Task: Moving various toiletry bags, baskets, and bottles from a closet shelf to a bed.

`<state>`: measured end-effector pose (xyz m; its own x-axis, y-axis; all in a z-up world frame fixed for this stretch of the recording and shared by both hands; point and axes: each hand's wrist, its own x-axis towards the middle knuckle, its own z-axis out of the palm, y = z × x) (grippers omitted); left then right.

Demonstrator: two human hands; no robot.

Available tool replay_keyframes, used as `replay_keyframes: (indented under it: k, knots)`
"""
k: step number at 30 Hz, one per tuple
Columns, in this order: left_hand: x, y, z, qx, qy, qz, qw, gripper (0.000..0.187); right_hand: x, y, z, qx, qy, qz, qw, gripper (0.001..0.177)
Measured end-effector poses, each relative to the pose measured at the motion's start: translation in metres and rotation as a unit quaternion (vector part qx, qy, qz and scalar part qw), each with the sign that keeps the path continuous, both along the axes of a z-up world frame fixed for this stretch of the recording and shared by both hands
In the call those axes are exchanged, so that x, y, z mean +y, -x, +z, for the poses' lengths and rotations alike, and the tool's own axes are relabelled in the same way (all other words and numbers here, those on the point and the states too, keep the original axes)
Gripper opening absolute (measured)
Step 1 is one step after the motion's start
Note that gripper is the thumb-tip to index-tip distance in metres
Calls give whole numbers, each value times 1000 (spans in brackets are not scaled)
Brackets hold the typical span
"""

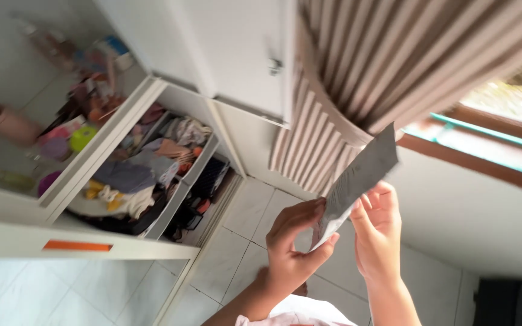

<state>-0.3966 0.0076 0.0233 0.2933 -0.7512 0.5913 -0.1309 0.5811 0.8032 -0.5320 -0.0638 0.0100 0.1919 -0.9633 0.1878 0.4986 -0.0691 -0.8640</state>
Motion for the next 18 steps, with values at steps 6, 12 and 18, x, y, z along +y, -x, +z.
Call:
replay_keyframes:
  k: [6,12,18]
  knots:
    - [-7,22,-10,-148,116,33,982,47,45,38,-49,-55,-11,-76,996,36]
    - [4,37,-17,-193,153,-22,969,48,93,49,-52,-150,-97,-134,975,48]
    - [20,57,-24,-225,145,-99,958,46,141,60,-41,-194,-107,-198,955,90]
